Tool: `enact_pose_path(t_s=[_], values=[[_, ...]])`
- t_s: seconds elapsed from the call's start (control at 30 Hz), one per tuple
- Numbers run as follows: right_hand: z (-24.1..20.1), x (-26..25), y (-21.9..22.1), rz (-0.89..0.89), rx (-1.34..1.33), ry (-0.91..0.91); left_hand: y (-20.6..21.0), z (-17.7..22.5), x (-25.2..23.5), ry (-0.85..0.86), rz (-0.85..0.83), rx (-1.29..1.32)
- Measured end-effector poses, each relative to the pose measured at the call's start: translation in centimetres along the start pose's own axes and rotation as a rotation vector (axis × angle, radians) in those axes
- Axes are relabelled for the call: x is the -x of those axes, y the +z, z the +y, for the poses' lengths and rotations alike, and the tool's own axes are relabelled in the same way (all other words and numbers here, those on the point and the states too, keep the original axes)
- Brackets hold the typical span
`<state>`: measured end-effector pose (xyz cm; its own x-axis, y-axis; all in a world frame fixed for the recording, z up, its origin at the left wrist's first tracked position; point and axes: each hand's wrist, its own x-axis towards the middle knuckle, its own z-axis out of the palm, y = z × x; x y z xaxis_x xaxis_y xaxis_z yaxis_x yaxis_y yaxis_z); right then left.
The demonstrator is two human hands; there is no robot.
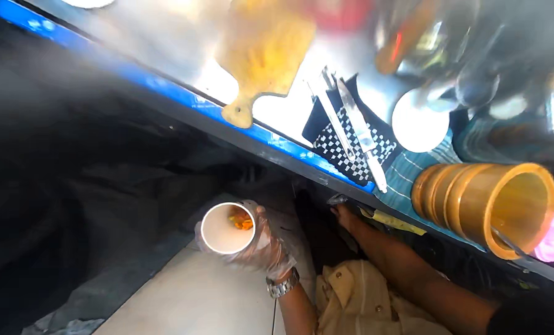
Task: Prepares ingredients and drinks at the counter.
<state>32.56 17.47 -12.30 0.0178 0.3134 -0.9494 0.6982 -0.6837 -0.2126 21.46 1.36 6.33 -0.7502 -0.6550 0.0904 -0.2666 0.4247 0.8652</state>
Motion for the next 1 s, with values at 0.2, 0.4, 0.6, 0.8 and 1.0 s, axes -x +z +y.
enact_pose_path(t_s=[0.2, 0.4, 0.6, 0.8, 1.0], values=[[0.2, 5.4, -5.2, -0.283, 0.755, -0.151, -0.1, 2.0, 1.0, 0.109, -0.111, 0.144], [-7.3, 24.2, -14.0, -0.758, 0.944, -0.753, 1.0, 6.8, 1.1, 0.283, -0.174, 0.1], [-13.9, 34.5, -24.5, 0.365, 0.83, -1.385, 2.0, 10.4, 1.0, 0.414, -0.322, 0.108], [-19.5, 28.0, -31.2, 0.506, 0.726, -0.777, 2.5, 12.3, 0.7, 0.464, -0.482, 0.191], [-19.2, 25.2, -31.9, 0.324, 0.668, -0.676, 2.8, 12.1, -0.7, 0.493, -0.592, 0.21]])
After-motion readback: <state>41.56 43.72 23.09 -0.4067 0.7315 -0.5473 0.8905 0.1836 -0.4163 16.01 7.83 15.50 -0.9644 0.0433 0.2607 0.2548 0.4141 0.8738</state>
